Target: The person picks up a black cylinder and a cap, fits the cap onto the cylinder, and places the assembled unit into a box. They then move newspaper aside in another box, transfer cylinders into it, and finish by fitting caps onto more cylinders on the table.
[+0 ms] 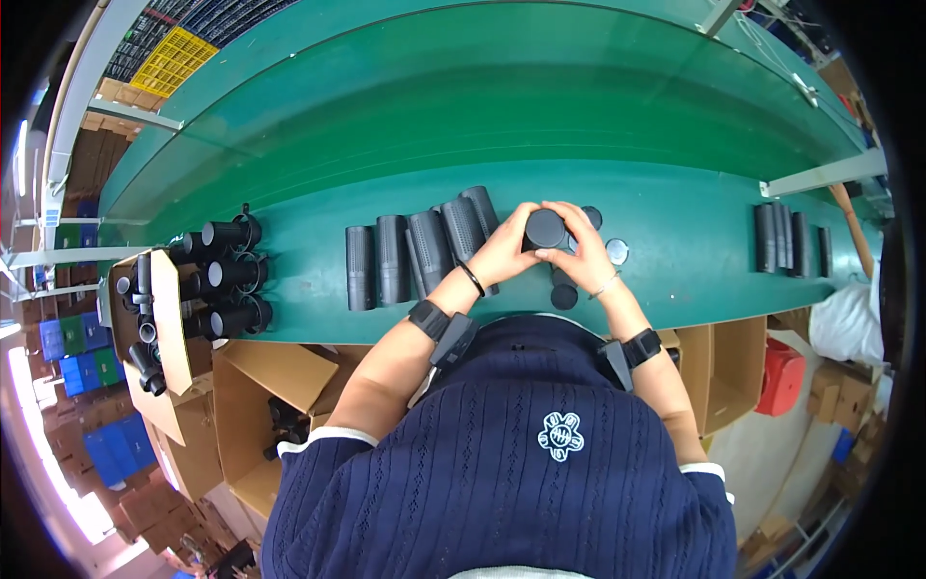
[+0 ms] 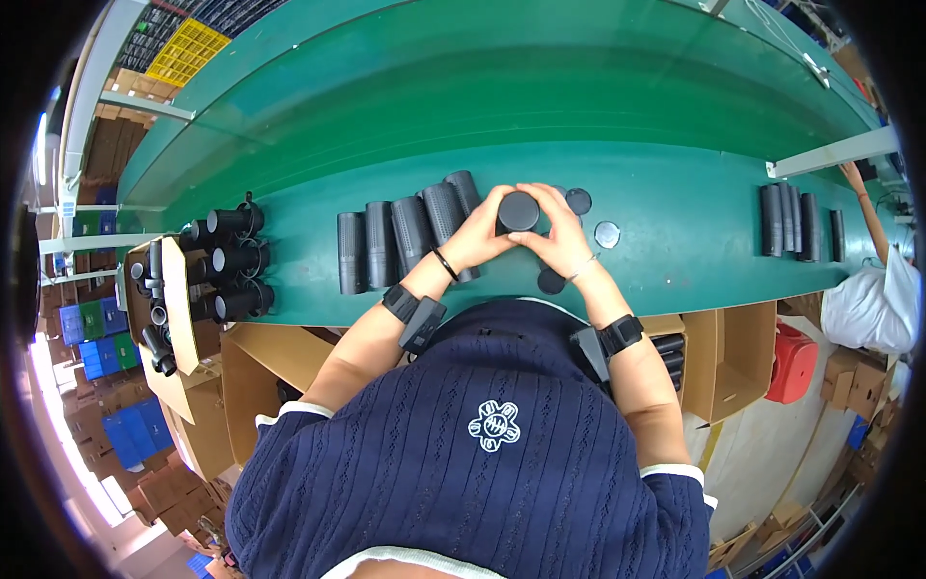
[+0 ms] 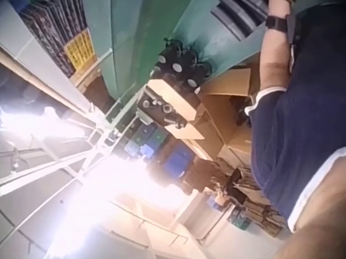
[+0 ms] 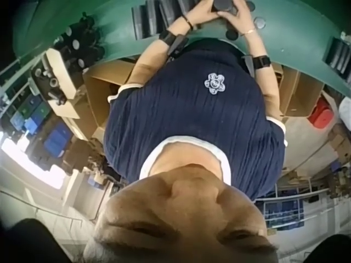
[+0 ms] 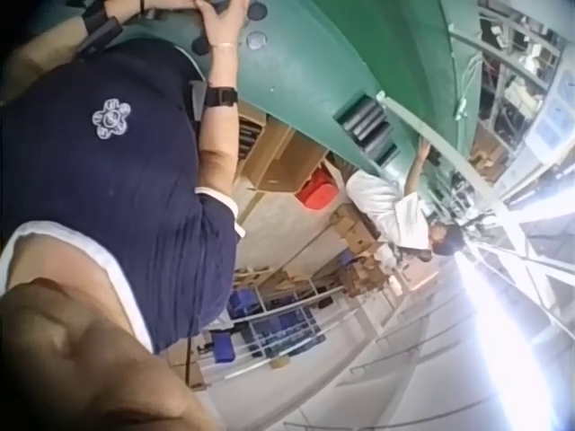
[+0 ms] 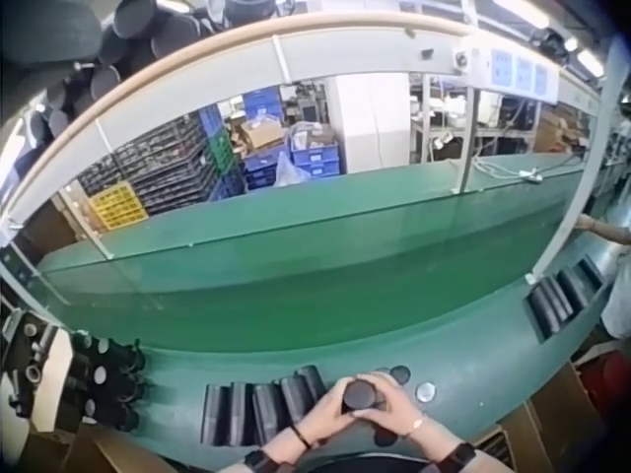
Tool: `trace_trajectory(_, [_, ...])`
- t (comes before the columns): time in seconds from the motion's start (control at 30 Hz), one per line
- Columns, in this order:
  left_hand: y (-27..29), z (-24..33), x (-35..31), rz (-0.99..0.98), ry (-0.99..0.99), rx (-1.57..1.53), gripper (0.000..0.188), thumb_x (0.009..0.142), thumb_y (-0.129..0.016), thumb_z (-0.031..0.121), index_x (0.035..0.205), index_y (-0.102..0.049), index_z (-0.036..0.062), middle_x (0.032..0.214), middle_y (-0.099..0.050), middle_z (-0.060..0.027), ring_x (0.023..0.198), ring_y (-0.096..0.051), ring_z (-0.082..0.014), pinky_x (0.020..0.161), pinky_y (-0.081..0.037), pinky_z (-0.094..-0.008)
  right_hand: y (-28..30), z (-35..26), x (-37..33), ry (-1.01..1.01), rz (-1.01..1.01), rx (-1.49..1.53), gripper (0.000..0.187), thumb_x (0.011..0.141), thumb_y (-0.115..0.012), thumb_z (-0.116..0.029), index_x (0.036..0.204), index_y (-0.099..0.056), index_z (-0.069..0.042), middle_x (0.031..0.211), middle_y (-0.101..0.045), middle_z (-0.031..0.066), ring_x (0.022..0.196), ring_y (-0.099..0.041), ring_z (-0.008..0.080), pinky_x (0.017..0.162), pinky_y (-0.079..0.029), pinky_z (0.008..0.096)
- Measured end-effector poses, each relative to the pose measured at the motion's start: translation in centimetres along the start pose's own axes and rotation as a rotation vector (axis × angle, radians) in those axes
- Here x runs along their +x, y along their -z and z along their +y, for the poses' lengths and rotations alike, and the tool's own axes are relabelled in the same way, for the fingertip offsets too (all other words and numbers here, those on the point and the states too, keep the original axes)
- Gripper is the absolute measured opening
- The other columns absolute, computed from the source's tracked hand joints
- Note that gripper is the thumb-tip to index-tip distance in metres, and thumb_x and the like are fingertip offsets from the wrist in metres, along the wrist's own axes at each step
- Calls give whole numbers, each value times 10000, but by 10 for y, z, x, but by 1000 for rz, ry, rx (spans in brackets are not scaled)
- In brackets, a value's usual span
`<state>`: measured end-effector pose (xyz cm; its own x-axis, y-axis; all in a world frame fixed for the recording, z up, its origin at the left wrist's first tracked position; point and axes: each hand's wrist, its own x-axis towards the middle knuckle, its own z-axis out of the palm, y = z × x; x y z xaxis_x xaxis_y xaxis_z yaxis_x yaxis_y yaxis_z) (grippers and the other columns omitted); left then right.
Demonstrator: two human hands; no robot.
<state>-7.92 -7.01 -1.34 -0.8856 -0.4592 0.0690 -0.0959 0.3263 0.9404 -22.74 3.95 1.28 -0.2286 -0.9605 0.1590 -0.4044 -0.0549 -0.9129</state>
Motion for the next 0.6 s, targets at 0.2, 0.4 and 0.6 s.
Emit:
trace_trajectory(0.2, [-4, 4, -5, 81, 1, 45, 664, 720, -744, 73, 1273, -380, 27, 1212, -525, -192, 1166, -525, -357, 950, -447, -406, -5, -12, 3, 37, 11, -100, 706, 643, -798, -126, 1282, -505, -57, 1162, -571, 150, 1103, -557, 326, 942, -460, 367])
trace_trajectory(0.4, [-5, 1, -14, 41, -11, 30, 672, 718, -752, 84, 1276, -379, 34, 1208, -531, -197, 1164, -527, -366, 945, -450, -406, -6, -13, -6, 19, -9, -133, 705, 647, -789, -121, 1287, -499, -55, 1166, -571, 145, 1103, -555, 324, 930, -455, 382])
trace_trajectory(0.6, [-6, 7, -13, 17, -10, -18, 671, 732, -771, 116, 1273, -381, 36, 1195, -552, -183, 1153, -548, -329, 936, -463, -394, -2, -8, -13, 43, -34, -114, 748, 634, -799, -118, 1309, -485, -55, 1190, -558, 151, 1118, -545, 324, 948, -445, 371])
